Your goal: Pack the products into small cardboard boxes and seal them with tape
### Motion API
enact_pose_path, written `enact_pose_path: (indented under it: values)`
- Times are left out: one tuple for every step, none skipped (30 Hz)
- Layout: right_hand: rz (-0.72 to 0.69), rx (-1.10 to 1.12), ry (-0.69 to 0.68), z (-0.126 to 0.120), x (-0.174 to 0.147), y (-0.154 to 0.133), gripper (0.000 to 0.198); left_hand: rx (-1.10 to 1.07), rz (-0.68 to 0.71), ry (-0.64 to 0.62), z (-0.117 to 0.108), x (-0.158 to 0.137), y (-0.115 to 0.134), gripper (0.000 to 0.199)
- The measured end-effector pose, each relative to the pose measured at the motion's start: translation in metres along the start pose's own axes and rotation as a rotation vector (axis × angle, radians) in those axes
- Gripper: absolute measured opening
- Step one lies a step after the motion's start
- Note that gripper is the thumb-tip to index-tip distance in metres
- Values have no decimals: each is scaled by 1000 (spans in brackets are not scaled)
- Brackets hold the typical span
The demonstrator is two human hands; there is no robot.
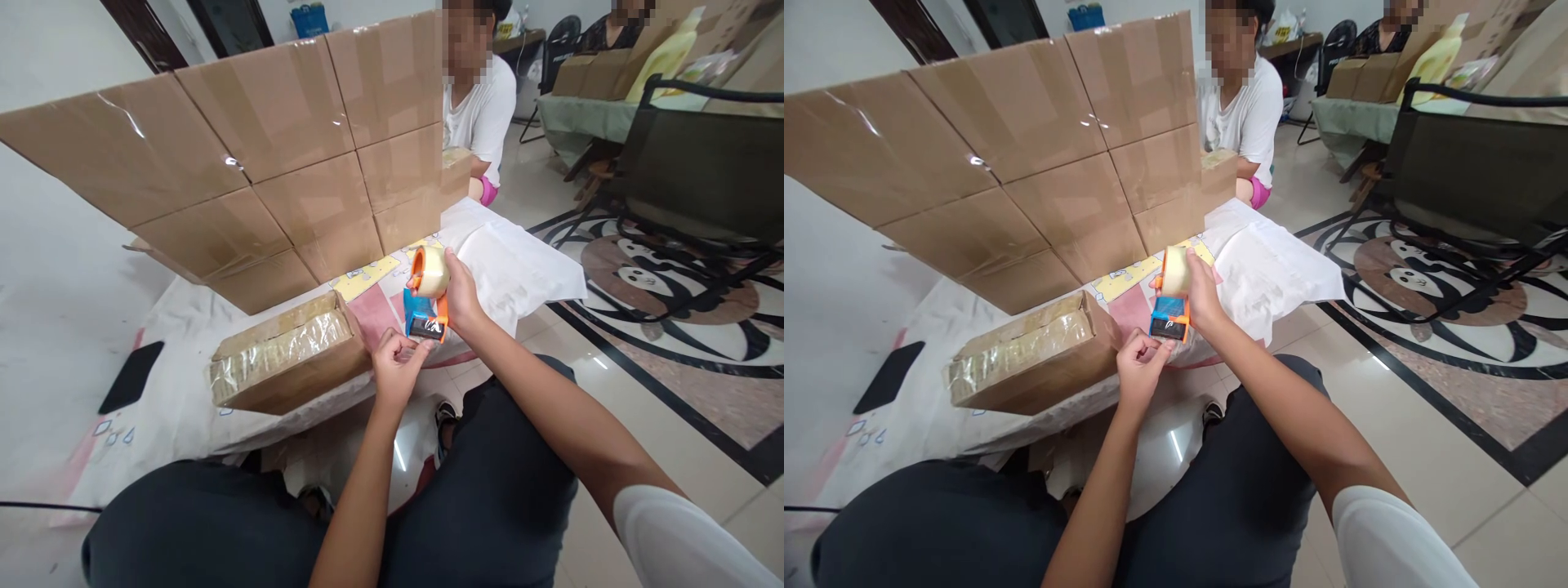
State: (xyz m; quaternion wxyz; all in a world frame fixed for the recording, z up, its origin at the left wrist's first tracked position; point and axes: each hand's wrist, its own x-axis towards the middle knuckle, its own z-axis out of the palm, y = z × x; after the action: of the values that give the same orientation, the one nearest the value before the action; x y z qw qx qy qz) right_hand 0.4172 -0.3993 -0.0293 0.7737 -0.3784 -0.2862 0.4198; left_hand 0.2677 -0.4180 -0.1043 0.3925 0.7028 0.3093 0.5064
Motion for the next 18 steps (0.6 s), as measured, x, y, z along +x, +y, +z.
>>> enact_pose_path:
  values:
    - [-2, -2, -9, 0, 0, 1, 62, 5, 6, 0, 0, 0, 0, 32]
    - [-5, -2, -16, 0, 0, 1, 62, 9, 12, -1, -1, 0, 1, 32]
    - [-6, 1, -19, 0, 0, 2, 62, 15, 19, -3, -1, 1, 1, 31]
    - [-6, 8, -16, 0, 0, 2, 62, 21, 25, -6, -1, 1, 2, 30]
    - [-4, 16, -5, 0, 0, 2, 61, 27, 31, -11, -2, 1, 2, 30]
    - [0, 24, 8, 0, 0, 2, 60, 34, 36, -15, -2, 1, 2, 29]
    - [4, 28, 19, 0, 0, 2, 60, 41, 39, -17, -2, 1, 2, 29]
    - [7, 27, 25, 0, 0, 2, 59, 48, 41, -17, -2, 1, 3, 29]
    - [10, 22, 25, 0, 0, 2, 59, 54, 42, -14, -2, 2, 3, 29]
    - [14, 17, 21, 0, 0, 1, 58, 60, 41, -8, -2, 2, 3, 29]
    - [19, 15, 17, 1, 0, 1, 57, 65, 39, -2, -2, 2, 3, 30]
    - [24, 18, 16, 1, 0, 1, 56, 70, 38, 2, -2, 2, 3, 30]
    - [28, 28, 23, 1, -1, 0, 55, 74, 40, 2, -2, 2, 2, 31]
    - [32, 42, 34, 2, -1, 0, 54, 79, 43, 0, -3, 2, 2, 31]
    - [37, 55, 47, 3, -2, -1, 53, 83, 50, -2, -3, 3, 2, 32]
    - [42, 67, 61, 4, -3, -1, 51, 86, 61, -5, -3, 3, 2, 32]
    - [48, 75, 71, 5, -3, -2, 50, 88, 76, -8, -4, 3, 2, 32]
    - [57, 79, 79, 6, -4, -2, 49, 89, 91, -11, -4, 4, 2, 31]
